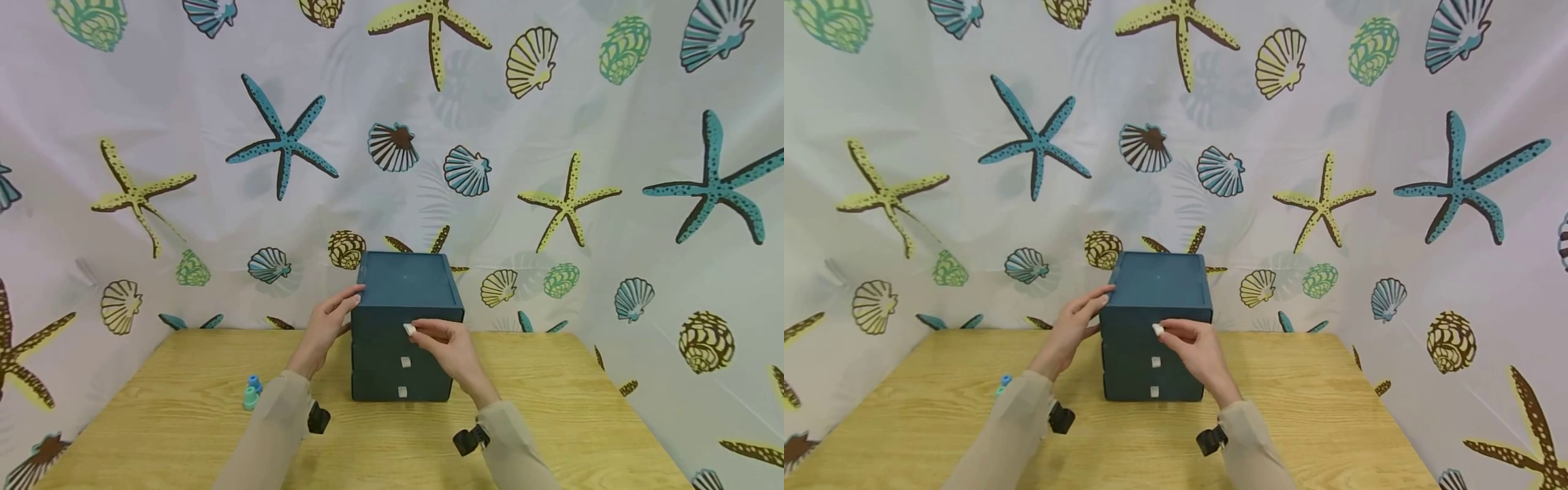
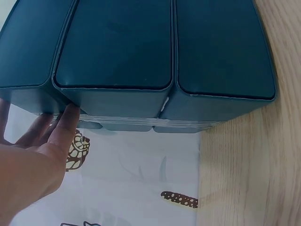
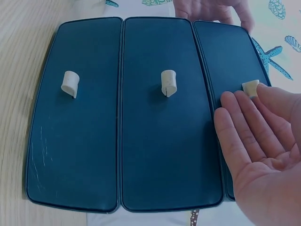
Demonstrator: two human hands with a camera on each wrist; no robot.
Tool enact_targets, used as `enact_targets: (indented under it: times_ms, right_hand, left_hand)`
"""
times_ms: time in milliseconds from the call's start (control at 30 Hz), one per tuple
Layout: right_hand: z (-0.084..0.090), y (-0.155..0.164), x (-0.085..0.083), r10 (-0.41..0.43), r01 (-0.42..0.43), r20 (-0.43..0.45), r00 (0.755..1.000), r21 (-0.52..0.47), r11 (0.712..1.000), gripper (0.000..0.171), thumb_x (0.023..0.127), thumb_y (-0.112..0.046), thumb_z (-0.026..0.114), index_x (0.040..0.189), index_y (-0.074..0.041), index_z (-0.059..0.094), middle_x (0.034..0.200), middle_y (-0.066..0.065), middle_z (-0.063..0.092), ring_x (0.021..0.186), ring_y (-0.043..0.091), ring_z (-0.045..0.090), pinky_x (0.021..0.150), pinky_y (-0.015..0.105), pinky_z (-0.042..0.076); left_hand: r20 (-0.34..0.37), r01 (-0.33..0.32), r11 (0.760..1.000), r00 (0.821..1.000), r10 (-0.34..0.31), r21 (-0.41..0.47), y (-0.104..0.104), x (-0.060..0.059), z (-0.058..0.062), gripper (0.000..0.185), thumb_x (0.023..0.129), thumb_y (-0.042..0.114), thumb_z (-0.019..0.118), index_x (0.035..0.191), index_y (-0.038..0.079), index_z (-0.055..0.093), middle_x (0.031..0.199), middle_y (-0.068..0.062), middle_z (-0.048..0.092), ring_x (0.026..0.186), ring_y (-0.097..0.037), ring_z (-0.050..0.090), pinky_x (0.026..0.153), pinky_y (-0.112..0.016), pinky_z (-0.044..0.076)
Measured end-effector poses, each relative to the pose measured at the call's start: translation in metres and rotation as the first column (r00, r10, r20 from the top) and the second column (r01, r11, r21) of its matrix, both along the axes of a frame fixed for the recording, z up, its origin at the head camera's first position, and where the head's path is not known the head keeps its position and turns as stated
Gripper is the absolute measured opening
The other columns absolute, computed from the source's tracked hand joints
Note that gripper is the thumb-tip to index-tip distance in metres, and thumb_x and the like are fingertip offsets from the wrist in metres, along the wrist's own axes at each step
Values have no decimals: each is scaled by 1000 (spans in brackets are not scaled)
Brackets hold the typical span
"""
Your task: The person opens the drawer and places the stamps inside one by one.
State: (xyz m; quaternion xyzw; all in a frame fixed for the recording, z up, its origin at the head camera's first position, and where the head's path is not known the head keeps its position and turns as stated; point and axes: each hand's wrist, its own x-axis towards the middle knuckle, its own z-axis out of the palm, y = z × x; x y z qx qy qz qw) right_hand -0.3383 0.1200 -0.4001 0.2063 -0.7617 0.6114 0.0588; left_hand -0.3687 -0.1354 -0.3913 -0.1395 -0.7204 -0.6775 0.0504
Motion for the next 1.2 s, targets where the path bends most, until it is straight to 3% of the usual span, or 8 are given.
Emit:
enact_targets:
  times_ms: [467, 633, 733, 900, 1067, 1200]
  right_hand:
    - [12, 28, 9, -47, 47, -29, 998, -4, 999, 27, 94, -22, 67, 114, -3, 71, 109, 17, 72, 96, 26, 71, 81, 28, 59]
    - [12, 42, 6, -123, 118, -67, 990, -73, 990, 26, 95, -22, 67, 108, -1, 72, 100, 17, 73, 86, 18, 72, 75, 32, 60]
    - [13, 49, 2, -203, 189, -90, 975, -150, 971, 23, 95, -20, 67, 104, 0, 73, 93, 16, 74, 79, 17, 72, 70, 35, 61]
    - [14, 56, -2, -295, 272, -74, 953, -221, 937, 26, 94, -21, 67, 103, 3, 72, 90, 18, 72, 76, 20, 71, 65, 30, 60]
    - [16, 59, -6, -359, 343, -93, 929, -157, 926, 26, 93, -23, 69, 105, -1, 73, 96, 17, 72, 82, 22, 70, 71, 26, 58]
    - [18, 60, -8, -374, 368, -108, 921, -76, 927, 24, 93, -27, 70, 108, -9, 74, 103, 14, 71, 88, 28, 68, 78, 32, 56]
  left_hand:
    - [-19, -51, 999, 999, 50, -15, 3, 4, 3, 43, 101, 43, 51, 141, 27, 54, 156, 3, 37, 147, -22, 30, 112, -55, 37]
    - [-36, -67, 997, 997, 65, -43, 7, 7, 3, 43, 103, 42, 47, 143, 27, 51, 158, 3, 35, 147, -23, 29, 111, -54, 37]
    - [-77, -80, 995, 994, 75, -67, 10, 10, 3, 44, 104, 43, 44, 145, 27, 49, 158, 2, 35, 145, -24, 32, 108, -53, 40]
    - [-139, -101, 992, 986, 90, -72, 11, 14, -2, 47, 104, 43, 43, 147, 24, 46, 157, -1, 36, 141, -27, 37, 103, -53, 42]
    - [-145, -127, 991, 982, 120, -43, 9, 19, -4, 48, 103, 42, 47, 146, 21, 47, 151, -6, 43, 134, -27, 44, 102, -52, 46]
    - [-140, -152, 988, 979, 147, -24, 5, 23, -6, 47, 101, 42, 52, 142, 19, 52, 143, -10, 51, 127, -27, 50, 100, -50, 49]
